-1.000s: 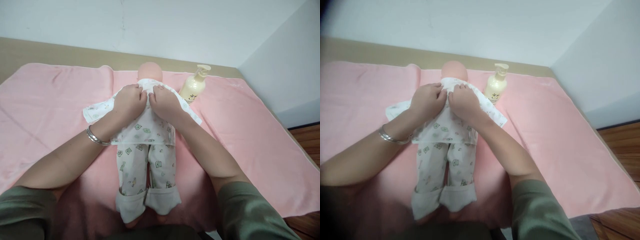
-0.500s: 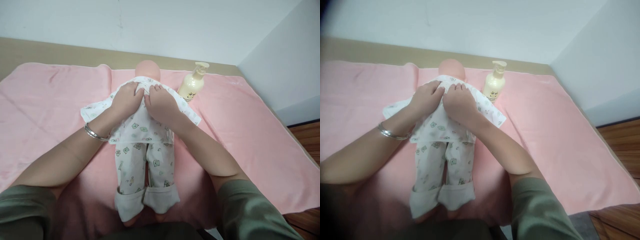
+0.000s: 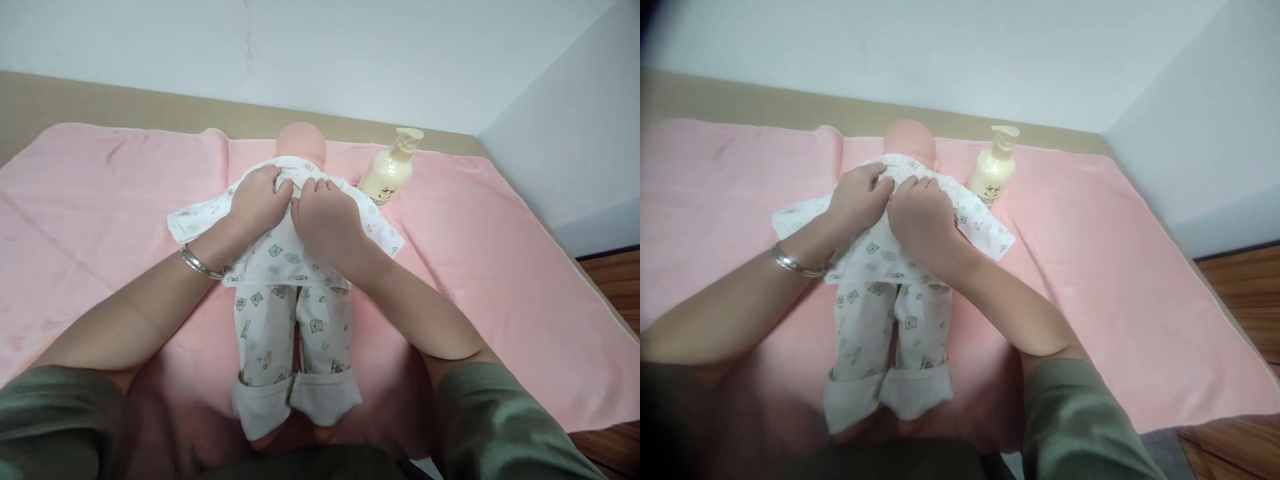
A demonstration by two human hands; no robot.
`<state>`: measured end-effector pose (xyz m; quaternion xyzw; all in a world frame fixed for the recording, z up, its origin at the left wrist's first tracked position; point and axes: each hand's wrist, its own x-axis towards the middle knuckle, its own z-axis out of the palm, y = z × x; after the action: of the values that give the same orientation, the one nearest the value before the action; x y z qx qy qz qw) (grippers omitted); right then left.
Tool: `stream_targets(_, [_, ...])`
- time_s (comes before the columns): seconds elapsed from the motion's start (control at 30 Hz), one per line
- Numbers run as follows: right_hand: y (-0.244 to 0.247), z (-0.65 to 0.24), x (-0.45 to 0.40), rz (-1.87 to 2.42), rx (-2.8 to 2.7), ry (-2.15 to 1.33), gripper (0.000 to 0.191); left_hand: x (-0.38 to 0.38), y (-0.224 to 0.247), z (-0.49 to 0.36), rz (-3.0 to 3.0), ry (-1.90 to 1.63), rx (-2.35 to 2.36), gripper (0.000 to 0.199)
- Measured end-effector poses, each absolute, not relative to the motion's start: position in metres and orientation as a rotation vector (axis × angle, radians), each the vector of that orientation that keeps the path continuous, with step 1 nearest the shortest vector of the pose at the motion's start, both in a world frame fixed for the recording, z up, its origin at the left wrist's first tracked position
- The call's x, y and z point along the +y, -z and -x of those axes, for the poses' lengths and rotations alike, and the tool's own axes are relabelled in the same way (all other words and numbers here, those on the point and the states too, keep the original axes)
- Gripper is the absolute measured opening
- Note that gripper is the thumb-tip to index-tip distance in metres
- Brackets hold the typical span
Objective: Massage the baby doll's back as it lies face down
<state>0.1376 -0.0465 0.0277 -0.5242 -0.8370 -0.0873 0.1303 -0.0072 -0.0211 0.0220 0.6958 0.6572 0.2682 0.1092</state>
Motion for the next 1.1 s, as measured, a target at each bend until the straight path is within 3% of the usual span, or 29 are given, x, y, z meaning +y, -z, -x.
stream_targets(0.13, [-0.028,-0.142,-0.027,1.508,-2.406,0.031,0.040,-0.021,-0.018,0.007,-2.047,-0.823,1.935,0.023])
stream_targets(0.33, [-0.021,-0.145,-0.001,1.529,-2.306,-0.201,0.061,-0.021,-0.017,0.006,-2.039,-0.816,1.949,0.025])
stream_targets(1.1, [-0.020,-0.142,-0.013,1.562,-2.235,-0.125,0.056,-0.020,-0.014,0.006,-1.967,-0.830,2.019,0.025])
